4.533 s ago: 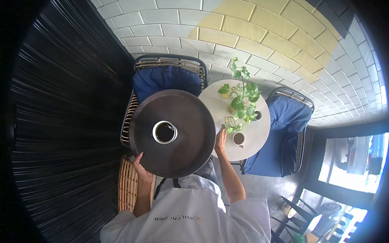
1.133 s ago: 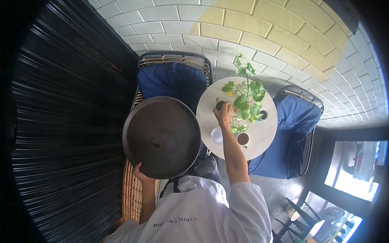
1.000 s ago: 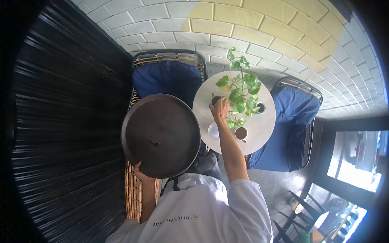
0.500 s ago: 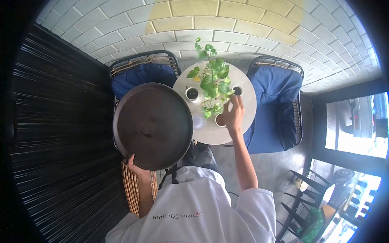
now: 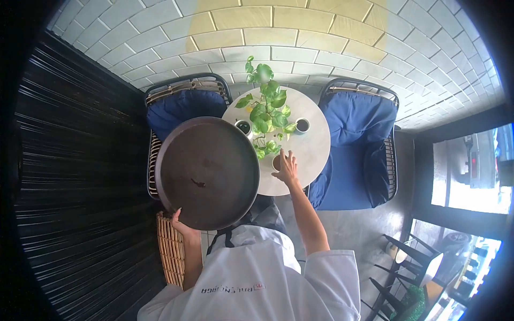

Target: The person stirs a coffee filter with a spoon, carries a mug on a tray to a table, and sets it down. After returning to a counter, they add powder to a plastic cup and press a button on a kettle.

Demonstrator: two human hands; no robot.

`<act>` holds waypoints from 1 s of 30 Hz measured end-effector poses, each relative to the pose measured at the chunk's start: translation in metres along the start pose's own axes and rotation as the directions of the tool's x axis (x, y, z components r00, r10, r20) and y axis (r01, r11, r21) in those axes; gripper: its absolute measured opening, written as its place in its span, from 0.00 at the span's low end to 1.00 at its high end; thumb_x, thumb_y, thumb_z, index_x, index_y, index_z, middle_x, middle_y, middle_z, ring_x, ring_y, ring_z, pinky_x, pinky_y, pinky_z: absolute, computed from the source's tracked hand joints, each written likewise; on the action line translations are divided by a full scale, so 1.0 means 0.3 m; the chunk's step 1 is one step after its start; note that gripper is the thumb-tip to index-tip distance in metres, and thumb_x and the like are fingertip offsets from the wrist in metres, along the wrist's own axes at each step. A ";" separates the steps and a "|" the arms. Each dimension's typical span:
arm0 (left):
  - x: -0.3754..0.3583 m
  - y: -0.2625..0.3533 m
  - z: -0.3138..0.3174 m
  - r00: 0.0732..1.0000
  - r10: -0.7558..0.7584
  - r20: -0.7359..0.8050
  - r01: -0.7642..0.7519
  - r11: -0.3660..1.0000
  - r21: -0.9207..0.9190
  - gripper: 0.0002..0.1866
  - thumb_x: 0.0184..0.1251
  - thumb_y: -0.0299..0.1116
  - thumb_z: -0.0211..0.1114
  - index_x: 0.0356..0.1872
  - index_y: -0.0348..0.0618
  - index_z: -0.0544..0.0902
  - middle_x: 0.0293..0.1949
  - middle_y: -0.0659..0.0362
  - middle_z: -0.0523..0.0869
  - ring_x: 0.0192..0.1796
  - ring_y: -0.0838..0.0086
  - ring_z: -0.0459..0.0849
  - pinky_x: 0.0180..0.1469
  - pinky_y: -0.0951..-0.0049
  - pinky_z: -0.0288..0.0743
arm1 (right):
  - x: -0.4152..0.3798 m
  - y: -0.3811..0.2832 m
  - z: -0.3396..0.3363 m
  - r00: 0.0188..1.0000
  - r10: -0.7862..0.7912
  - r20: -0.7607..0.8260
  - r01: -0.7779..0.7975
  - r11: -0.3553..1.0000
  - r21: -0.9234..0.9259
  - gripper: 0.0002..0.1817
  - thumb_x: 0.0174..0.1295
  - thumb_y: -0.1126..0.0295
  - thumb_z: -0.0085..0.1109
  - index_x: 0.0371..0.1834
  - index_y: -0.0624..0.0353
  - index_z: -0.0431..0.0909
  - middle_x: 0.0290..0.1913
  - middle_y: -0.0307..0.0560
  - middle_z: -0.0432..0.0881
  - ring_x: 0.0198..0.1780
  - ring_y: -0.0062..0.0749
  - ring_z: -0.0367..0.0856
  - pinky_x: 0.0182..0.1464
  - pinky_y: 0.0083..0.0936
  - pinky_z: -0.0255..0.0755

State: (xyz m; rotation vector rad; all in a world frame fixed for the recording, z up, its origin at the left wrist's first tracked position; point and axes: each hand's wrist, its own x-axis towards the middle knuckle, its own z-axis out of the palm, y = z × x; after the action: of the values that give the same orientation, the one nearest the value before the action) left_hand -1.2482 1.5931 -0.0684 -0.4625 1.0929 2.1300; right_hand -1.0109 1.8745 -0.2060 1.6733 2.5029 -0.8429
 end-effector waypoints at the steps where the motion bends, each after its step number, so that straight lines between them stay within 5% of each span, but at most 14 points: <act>1: -0.010 -0.010 -0.001 1.000 0.020 -0.017 -0.020 1.000 0.011 0.18 0.55 0.35 0.58 0.46 0.39 0.79 0.46 0.54 0.83 0.50 0.59 0.81 0.56 0.61 0.74 | 0.010 0.009 0.019 0.999 -0.030 -0.010 0.030 0.999 -0.042 0.58 0.32 0.65 0.80 0.71 0.52 0.53 0.66 0.63 0.57 0.62 0.63 0.64 0.57 0.50 0.71; 8: -0.047 -0.059 -0.019 0.997 0.070 -0.039 -0.069 0.997 0.021 0.19 0.53 0.35 0.58 0.46 0.39 0.80 0.46 0.54 0.83 0.49 0.58 0.82 0.57 0.61 0.73 | 0.045 0.032 0.068 0.995 -0.101 0.010 0.101 0.993 -0.062 0.52 0.33 0.71 0.76 0.66 0.59 0.56 0.59 0.60 0.65 0.57 0.59 0.71 0.52 0.45 0.76; 17: -0.066 -0.064 0.001 1.000 0.018 -0.004 -0.018 1.000 -0.024 0.19 0.55 0.35 0.58 0.46 0.38 0.80 0.48 0.53 0.84 0.50 0.58 0.82 0.58 0.61 0.73 | 0.044 0.051 0.046 0.995 -0.099 0.006 0.099 0.995 -0.014 0.54 0.34 0.62 0.79 0.66 0.60 0.56 0.58 0.57 0.66 0.57 0.58 0.70 0.51 0.47 0.76; 19: -0.068 -0.064 -0.005 1.000 0.020 -0.011 -0.021 0.999 -0.031 0.18 0.55 0.35 0.58 0.46 0.38 0.80 0.47 0.53 0.84 0.50 0.58 0.82 0.57 0.61 0.73 | 0.053 0.056 0.015 0.992 -0.040 -0.121 0.048 0.997 0.061 0.52 0.38 0.61 0.79 0.66 0.63 0.57 0.57 0.58 0.66 0.58 0.58 0.69 0.53 0.41 0.75; 20: -0.067 -0.065 -0.006 1.000 0.022 -0.018 -0.023 0.999 -0.035 0.18 0.55 0.35 0.58 0.46 0.38 0.80 0.47 0.53 0.84 0.50 0.58 0.82 0.57 0.61 0.73 | 0.070 0.070 -0.013 0.964 -0.069 -0.257 0.104 0.987 0.124 0.42 0.43 0.62 0.77 0.60 0.67 0.64 0.51 0.58 0.71 0.52 0.53 0.73 0.50 0.38 0.74; 22: -0.089 -0.056 0.010 1.000 0.027 -0.013 -0.028 0.998 -0.051 0.18 0.55 0.34 0.58 0.46 0.39 0.80 0.47 0.53 0.84 0.50 0.58 0.82 0.57 0.61 0.73 | 0.179 0.177 0.034 0.822 -0.110 -0.559 0.255 0.949 0.187 0.32 0.46 0.65 0.75 0.52 0.66 0.69 0.43 0.56 0.75 0.45 0.49 0.75 0.44 0.39 0.72; 24: -0.102 -0.056 0.007 1.000 0.028 -0.010 -0.028 0.998 -0.063 0.18 0.55 0.34 0.58 0.46 0.39 0.80 0.48 0.53 0.84 0.50 0.57 0.82 0.57 0.61 0.74 | 0.246 0.244 -0.013 0.811 -0.029 -0.585 0.180 0.963 0.202 0.26 0.47 0.69 0.72 0.48 0.65 0.71 0.37 0.53 0.76 0.39 0.46 0.74 0.40 0.40 0.71; 27: -0.096 -0.064 -0.025 0.996 0.070 -0.051 -0.072 0.996 -0.055 0.17 0.54 0.33 0.58 0.46 0.39 0.80 0.47 0.54 0.84 0.50 0.57 0.82 0.57 0.60 0.74 | 0.295 0.219 -0.143 0.752 0.065 -0.656 0.077 0.980 0.185 0.35 0.41 0.68 0.75 0.55 0.64 0.69 0.42 0.57 0.74 0.47 0.51 0.74 0.50 0.41 0.70; 30: -0.098 -0.069 -0.057 0.995 0.100 -0.029 -0.101 0.993 -0.060 0.18 0.54 0.32 0.58 0.46 0.38 0.80 0.47 0.54 0.84 0.50 0.58 0.82 0.57 0.60 0.74 | 0.359 0.219 -0.161 0.804 0.114 -0.584 0.041 0.968 0.246 0.39 0.40 0.66 0.75 0.57 0.62 0.66 0.50 0.61 0.72 0.53 0.54 0.72 0.55 0.43 0.69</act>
State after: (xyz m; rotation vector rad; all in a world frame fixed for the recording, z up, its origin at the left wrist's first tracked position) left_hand -1.2128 1.5755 -0.0732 -0.4743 1.0878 2.2569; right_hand -0.9870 2.0062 -0.2250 2.3868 2.8111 -0.7328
